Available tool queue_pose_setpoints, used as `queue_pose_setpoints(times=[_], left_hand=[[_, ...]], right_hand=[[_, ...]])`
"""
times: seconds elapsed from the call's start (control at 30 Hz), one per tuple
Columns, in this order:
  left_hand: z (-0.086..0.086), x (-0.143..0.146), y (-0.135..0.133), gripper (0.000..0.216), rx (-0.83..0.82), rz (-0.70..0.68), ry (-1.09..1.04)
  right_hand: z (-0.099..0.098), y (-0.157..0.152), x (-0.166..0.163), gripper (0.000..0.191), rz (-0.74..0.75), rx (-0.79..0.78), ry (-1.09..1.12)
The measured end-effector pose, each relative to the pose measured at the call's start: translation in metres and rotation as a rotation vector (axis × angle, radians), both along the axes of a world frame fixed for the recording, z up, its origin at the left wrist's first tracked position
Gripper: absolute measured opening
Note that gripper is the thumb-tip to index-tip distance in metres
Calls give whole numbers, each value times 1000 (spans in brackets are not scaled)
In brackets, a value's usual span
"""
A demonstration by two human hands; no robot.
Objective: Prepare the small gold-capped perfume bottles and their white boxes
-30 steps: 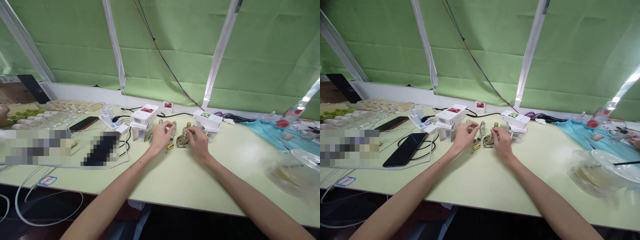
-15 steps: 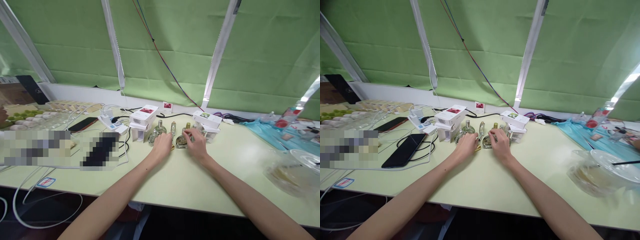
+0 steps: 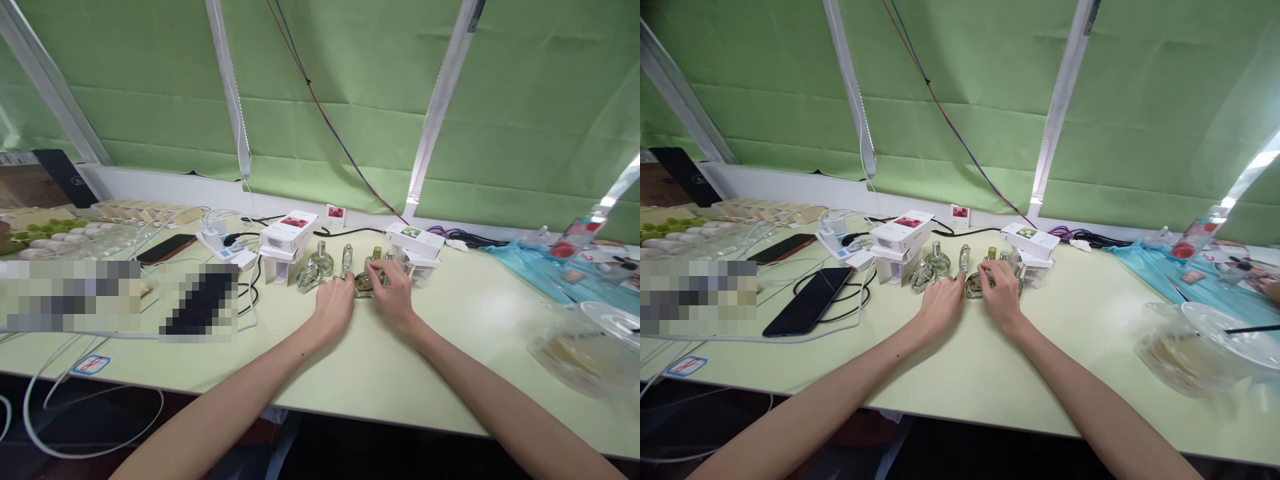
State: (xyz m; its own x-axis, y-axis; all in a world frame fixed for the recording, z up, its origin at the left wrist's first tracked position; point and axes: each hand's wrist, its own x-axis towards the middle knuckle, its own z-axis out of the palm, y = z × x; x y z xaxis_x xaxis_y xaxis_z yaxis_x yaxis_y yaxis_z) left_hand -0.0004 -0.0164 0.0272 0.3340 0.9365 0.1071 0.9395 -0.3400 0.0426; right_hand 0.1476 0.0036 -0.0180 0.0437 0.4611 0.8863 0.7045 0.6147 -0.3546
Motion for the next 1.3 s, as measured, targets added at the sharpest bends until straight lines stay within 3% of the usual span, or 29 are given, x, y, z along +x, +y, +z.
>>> queue_pose_setpoints(times=[0.37, 0.63, 0.9, 1.3], left_hand=[[-14, 12, -6, 51, 26, -13, 28], [-10, 12, -8, 46, 8, -33, 25], [-17, 8, -6, 56, 37, -84, -106], [-17, 1, 10, 38, 46, -174, -322]], right_hand=[[-7, 0, -2, 11, -16, 20, 22], [-9, -1, -4, 13, -24, 15, 21], [-9, -4, -5, 11, -32, -9, 18], [-10, -4, -5, 18, -45, -18, 30]])
